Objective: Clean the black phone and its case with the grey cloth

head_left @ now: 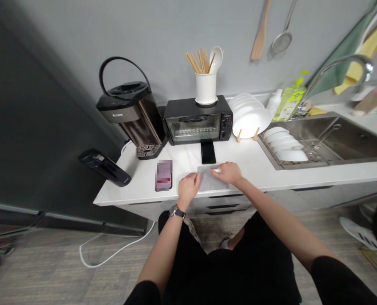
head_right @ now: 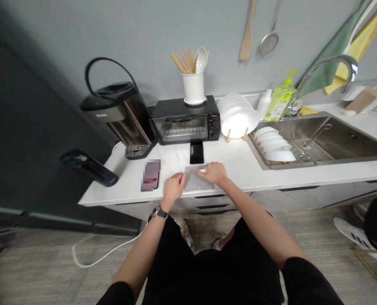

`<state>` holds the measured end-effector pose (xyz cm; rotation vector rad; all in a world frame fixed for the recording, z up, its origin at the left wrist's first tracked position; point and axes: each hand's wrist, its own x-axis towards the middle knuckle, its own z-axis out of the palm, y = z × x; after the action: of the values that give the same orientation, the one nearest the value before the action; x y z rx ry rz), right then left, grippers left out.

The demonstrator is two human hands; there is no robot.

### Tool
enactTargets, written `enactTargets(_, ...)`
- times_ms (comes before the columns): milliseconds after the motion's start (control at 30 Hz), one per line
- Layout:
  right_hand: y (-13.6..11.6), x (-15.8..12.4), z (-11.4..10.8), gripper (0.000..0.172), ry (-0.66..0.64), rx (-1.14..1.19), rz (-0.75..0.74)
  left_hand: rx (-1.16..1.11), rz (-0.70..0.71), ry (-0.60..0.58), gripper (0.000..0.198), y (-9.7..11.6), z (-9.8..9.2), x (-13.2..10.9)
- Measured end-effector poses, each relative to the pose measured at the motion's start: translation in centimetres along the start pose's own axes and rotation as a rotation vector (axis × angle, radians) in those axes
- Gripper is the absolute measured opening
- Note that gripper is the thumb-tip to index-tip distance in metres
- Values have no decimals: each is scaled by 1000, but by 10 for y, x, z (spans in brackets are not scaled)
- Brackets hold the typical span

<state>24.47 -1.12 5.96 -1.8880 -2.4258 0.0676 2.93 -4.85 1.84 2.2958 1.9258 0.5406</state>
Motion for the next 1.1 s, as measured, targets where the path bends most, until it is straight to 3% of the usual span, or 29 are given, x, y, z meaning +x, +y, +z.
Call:
enactTargets(133, -5, 6, 6, 65, -24, -25, -13, -2, 11, 0, 48, 0, -1, 0)
enactTargets(367, -1, 12, 7, 75, -46, -34, -57, -10, 12, 2, 47, 0, 0, 0)
enactTargets(533, 3, 13, 6, 63, -53, -54, -84, -13, 3, 2, 46, 0, -1, 0)
enactTargets(667, 4, 12, 3, 67, -71, -47, -126, -18, 4, 0, 47, 1, -1, 0)
enactTargets(1100, 8, 11, 0, 55, -106, -53, -228, -23, 3, -1, 46, 1, -1, -1)
